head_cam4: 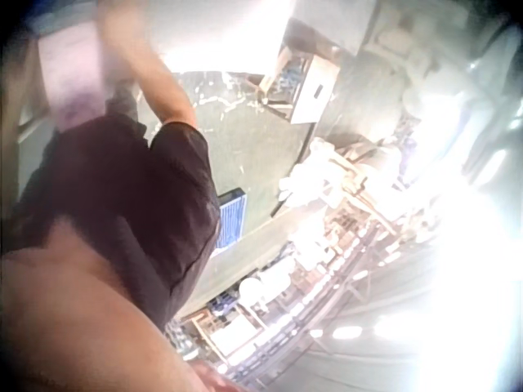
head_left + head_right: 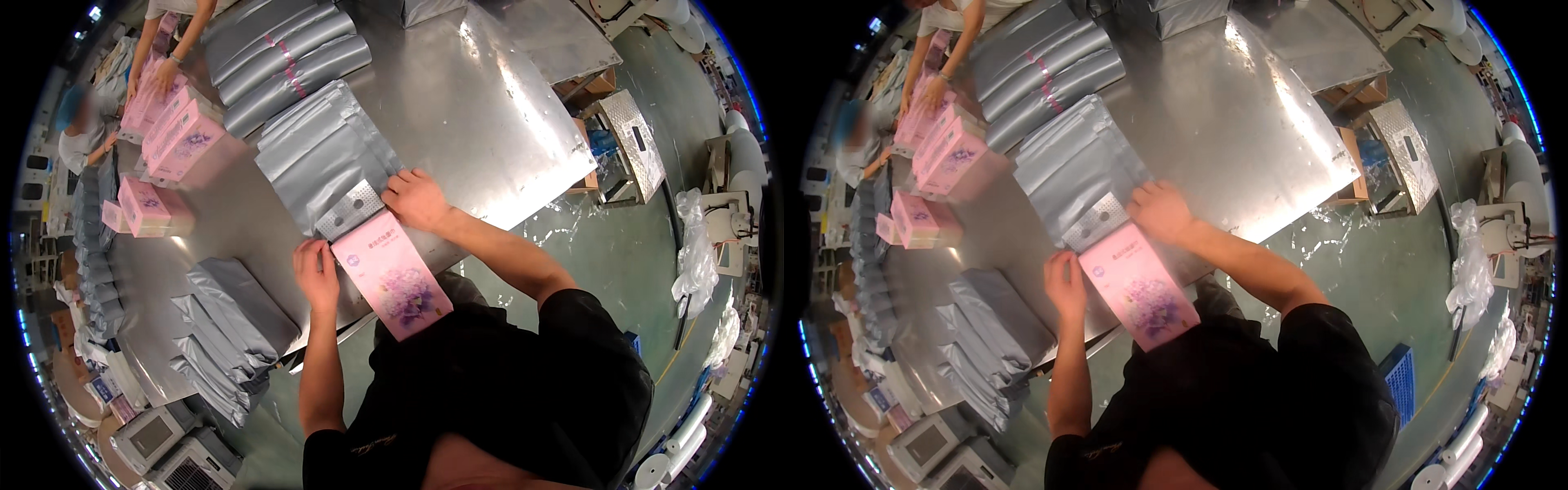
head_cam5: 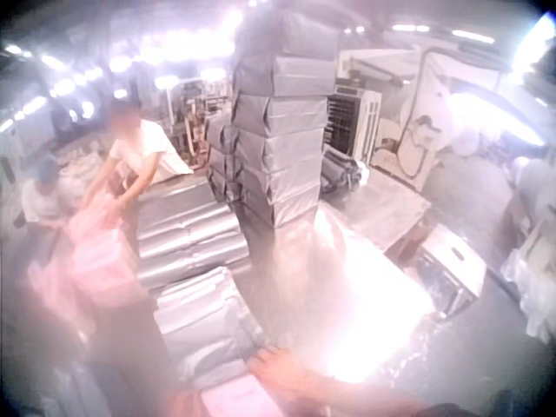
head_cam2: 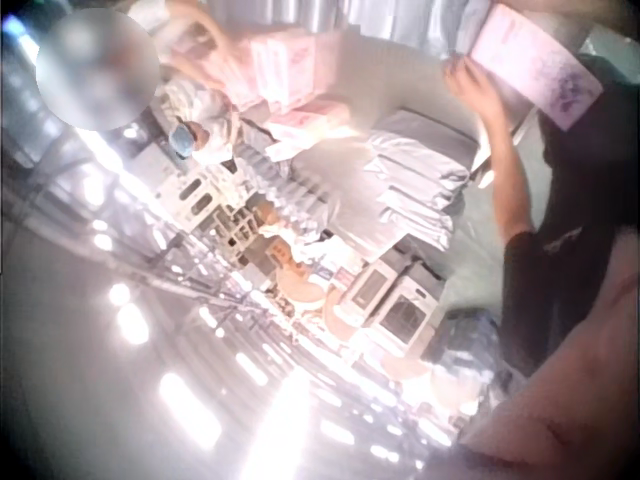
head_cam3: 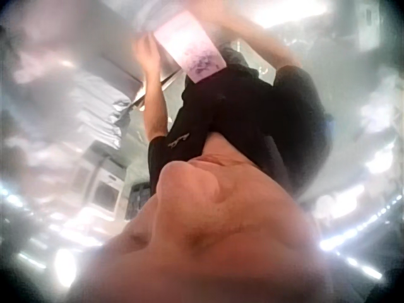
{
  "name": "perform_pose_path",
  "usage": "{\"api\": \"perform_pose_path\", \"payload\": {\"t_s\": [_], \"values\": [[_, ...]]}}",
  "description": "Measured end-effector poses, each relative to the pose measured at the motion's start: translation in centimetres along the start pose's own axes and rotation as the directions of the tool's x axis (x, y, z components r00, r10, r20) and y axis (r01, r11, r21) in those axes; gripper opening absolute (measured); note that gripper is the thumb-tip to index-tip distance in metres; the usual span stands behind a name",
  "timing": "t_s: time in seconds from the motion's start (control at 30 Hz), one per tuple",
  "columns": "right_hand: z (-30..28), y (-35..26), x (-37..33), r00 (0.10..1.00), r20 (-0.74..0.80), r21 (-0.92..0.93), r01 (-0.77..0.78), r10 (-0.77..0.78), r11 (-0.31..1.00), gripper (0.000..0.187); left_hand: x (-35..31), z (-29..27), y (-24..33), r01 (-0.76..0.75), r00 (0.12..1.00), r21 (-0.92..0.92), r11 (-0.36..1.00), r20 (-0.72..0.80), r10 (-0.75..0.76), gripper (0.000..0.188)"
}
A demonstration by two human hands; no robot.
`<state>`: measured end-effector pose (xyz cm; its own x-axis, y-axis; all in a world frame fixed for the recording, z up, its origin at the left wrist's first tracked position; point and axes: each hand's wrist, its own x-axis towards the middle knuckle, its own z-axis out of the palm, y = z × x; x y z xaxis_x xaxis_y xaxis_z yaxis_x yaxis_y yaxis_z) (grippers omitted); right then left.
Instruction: The person repeatedly picks up pink boxes and places them into gray plastic shipping bags on a metal table. The person folds the top of each bag to close it and stacks the sealed packages. Other workers are visible in the background performing similar tasks.
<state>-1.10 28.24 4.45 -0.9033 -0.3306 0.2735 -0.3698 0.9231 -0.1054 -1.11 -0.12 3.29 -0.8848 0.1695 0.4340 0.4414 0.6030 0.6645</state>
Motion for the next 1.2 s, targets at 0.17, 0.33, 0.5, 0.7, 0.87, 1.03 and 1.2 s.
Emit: {"api": "perform_pose_path", "payload": {"t_s": [0.17, 0.33, 0.5, 0.7, 0.87, 1.03, 1.2], "values": [[0.1, -0.7, -4.1, 0.941, -0.336, 0.149, 0.084, -0.030, 0.985, 0.022, -1.2, -1.5, 0.9, -0.302, 0.953, 0.116, 0.946, 0.040, 0.299, 0.013], [2.8, -0.6, -3.7, 0.945, -0.327, 0.211, 0.094, -0.020, 0.973, 0.025, -1.4, -0.1, 0.0, -0.135, 0.991, 0.096, 0.986, 0.028, 0.133, 0.027], [2.0, -1.2, -0.4, 0.973, -0.185, 0.221, -0.098, 0.140, 0.970, 0.022, 1.6, 0.9, 0.2, 0.408, 0.891, 0.013, 0.913, 0.211, -0.402, 0.038], [1.7, -3.1, -12.1, 0.975, 0.213, 0.589, -0.180, 0.064, 0.788, 0.023, -9.7, -1.3, 0.0, 0.297, 0.845, 0.065, 0.953, 0.446, -0.294, 0.030], [0.6, -3.5, -8.2, 0.835, 0.394, 0.732, -0.538, 0.384, 0.417, 0.012, -5.7, -2.8, 1.6, 0.597, 0.727, 0.002, 0.802, 0.420, -0.543, 0.020], [-3.4, -5.2, -7.4, 0.845, 0.372, 0.482, -0.530, 0.385, 0.698, 0.020, -6.5, 1.1, -0.8, 0.694, 0.689, -0.473, 0.543, 0.218, -0.691, 0.013], [4.4, -7.0, 0.7, 0.940, 0.342, 0.200, -0.059, -0.014, 0.978, 0.017, -6.4, 1.0, -1.7, 0.650, 0.760, -0.330, 0.685, 0.287, -0.583, 0.013]]}}
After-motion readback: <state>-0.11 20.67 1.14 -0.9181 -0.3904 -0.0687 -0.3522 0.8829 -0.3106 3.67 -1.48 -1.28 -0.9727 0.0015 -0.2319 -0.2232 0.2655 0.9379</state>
